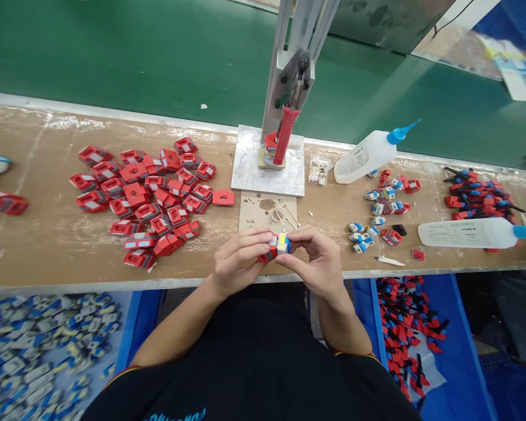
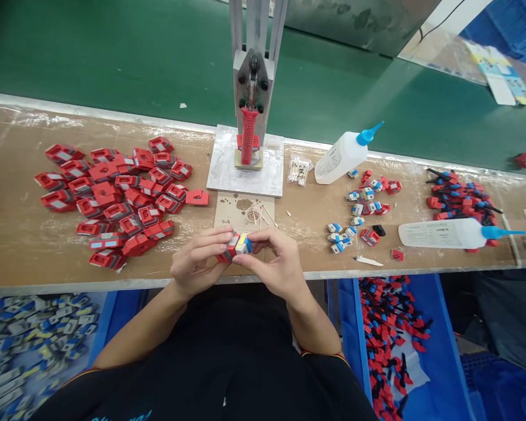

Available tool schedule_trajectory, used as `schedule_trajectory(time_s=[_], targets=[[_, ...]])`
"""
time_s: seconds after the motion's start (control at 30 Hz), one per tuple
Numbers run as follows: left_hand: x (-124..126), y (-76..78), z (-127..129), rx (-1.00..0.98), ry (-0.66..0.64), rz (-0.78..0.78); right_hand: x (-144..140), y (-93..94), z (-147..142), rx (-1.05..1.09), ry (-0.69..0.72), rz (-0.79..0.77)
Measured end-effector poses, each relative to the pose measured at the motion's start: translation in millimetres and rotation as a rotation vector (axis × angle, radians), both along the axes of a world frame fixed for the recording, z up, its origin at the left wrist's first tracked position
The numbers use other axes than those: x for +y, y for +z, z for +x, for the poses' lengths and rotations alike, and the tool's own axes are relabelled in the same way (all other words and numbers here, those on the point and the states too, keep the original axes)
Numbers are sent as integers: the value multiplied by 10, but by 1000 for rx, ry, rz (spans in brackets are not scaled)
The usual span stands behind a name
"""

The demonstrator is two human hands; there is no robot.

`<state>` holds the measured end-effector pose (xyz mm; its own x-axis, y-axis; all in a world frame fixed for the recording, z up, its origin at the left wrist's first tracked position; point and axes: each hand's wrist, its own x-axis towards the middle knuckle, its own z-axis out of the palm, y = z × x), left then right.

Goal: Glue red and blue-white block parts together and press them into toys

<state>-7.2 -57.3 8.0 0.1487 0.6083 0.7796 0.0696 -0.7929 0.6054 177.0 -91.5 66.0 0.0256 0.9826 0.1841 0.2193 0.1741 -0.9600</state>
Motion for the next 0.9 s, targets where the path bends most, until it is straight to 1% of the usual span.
schedule_trajectory(time_s=[0.1, 0.2, 0.33, 0.4, 0.47, 0.57, 0.63, 0.73, 0.77, 0.83, 0.9], targets=[[-5, 45, -68, 107, 19, 91, 11, 14, 31, 57, 62, -30], [-5, 87, -113, 144, -17, 113, 15, -13, 59, 95, 65, -60], [12, 118, -101, 112, -88, -4, 35, -148, 63, 220, 62, -132], [25, 109, -58, 75, -95, -67, 51, -227, 30, 291, 40, -115], [35, 87, 1, 3, -68, -122, 62, -285, -33, 313, -27, -22], [26, 61, 86, -104, -34, -211, 66, -323, -156, 238, -174, 200], [-6, 61, 120, -141, -99, -295, 63, -333, -226, 121, -262, 343], [-73, 80, 141, -234, -274, -435, 56, -369, -290, -107, -341, 523], [-92, 86, 146, -269, -304, -475, 56, -395, -305, -177, -361, 581], [-115, 92, 160, -307, -302, -549, 58, -463, -331, -285, -390, 697], [-107, 86, 172, -314, -262, -626, 71, -533, -352, -360, -415, 786]])
